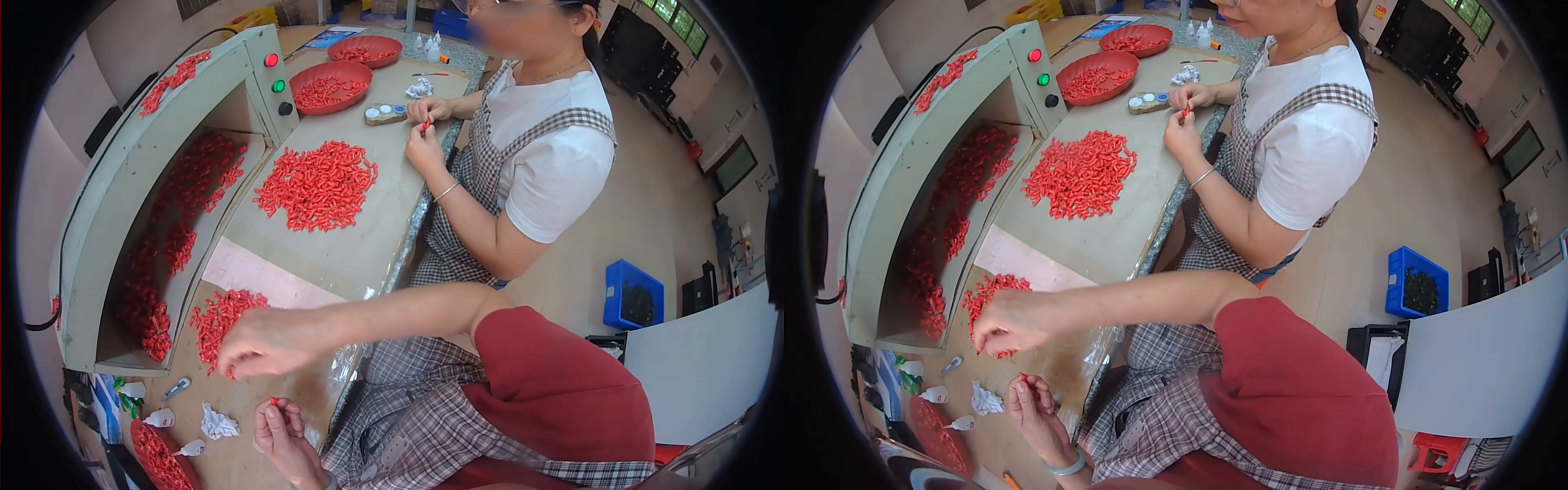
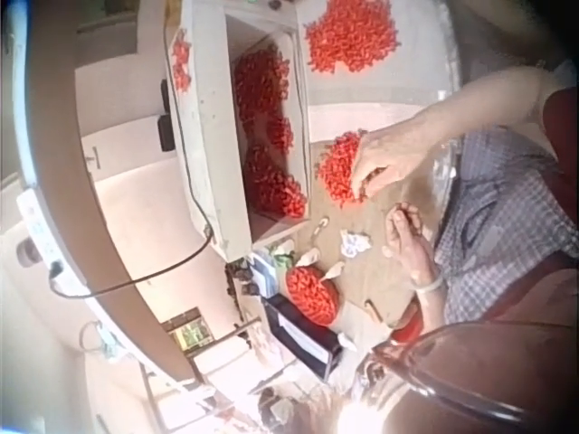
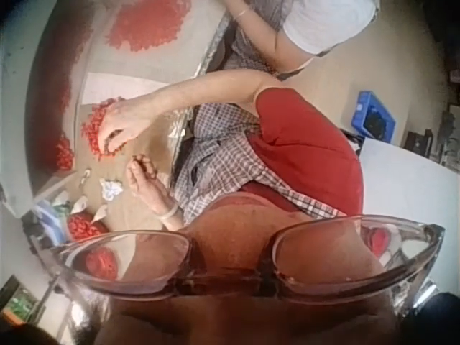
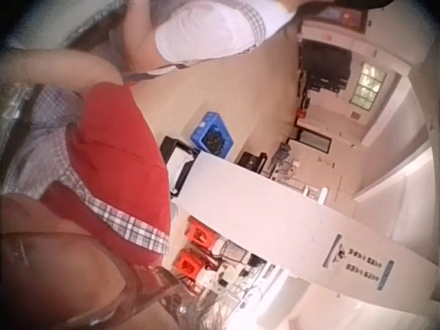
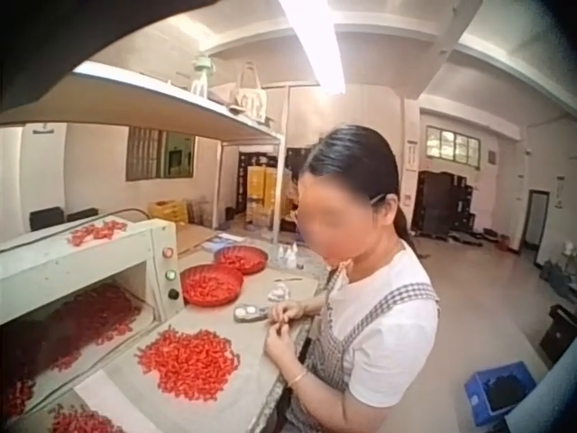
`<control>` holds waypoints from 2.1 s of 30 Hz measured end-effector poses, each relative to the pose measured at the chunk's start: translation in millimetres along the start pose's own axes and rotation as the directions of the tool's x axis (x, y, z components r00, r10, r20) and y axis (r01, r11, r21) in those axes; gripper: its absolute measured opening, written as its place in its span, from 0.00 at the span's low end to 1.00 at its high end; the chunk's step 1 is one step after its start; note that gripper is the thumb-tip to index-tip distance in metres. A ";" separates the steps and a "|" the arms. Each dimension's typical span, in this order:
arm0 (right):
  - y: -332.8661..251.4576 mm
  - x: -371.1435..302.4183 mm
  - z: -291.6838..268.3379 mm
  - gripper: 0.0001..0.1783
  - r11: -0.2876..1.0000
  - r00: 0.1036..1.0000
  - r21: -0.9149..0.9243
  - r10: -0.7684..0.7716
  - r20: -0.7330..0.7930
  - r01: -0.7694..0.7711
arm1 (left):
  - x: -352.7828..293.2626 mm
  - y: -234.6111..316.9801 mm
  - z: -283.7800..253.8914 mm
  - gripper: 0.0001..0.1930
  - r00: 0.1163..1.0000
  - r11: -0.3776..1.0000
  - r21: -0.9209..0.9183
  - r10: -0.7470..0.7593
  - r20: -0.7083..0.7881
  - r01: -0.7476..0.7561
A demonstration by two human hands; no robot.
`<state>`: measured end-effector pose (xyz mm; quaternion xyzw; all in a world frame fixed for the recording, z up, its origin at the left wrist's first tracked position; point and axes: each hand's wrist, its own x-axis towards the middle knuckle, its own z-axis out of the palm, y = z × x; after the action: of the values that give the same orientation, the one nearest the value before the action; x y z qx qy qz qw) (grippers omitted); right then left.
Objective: The person assembles small red toy parts by hand at a factory table, applying glue from a bottle with a small applicator brush.
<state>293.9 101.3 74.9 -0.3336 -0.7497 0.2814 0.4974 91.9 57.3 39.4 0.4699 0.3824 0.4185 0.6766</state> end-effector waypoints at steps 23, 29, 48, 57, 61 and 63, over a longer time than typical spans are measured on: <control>-15.2 -102.5 30.6 0.05 0.601 0.795 0.694 0.603 -0.069 -0.396 | -14.0 0.5 16.3 0.08 0.978 0.948 0.290 -0.170 0.123 0.129; -15.5 -108.1 36.3 0.06 0.666 0.818 0.602 0.574 -0.038 -0.440 | -16.4 -14.7 4.9 0.11 0.949 0.970 0.074 -0.242 0.202 0.231; -18.0 -109.0 47.9 0.05 0.853 0.872 0.250 0.487 -0.060 -0.459 | -27.8 -22.0 -2.8 0.07 0.990 0.986 0.160 -0.064 0.123 0.043; -19.6 -108.9 46.6 0.10 0.658 0.737 0.421 0.674 0.039 -0.624 | -24.3 -27.5 -7.9 0.09 0.963 0.969 -0.034 -0.240 0.118 0.246; -17.4 -109.4 47.6 0.11 0.649 0.734 0.431 0.678 0.045 -0.626 | -24.6 -27.6 -10.2 0.08 0.972 0.977 -0.014 -0.208 0.108 0.211; -15.8 -109.4 50.1 0.11 0.643 0.729 0.436 0.683 0.046 -0.630 | -26.9 -28.7 -9.1 0.07 0.978 0.983 0.018 -0.185 0.091 0.184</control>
<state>274.5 1.6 8.4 -0.4834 -0.4656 0.5767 0.4657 80.0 29.4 12.9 0.4542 0.3948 0.3299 0.7273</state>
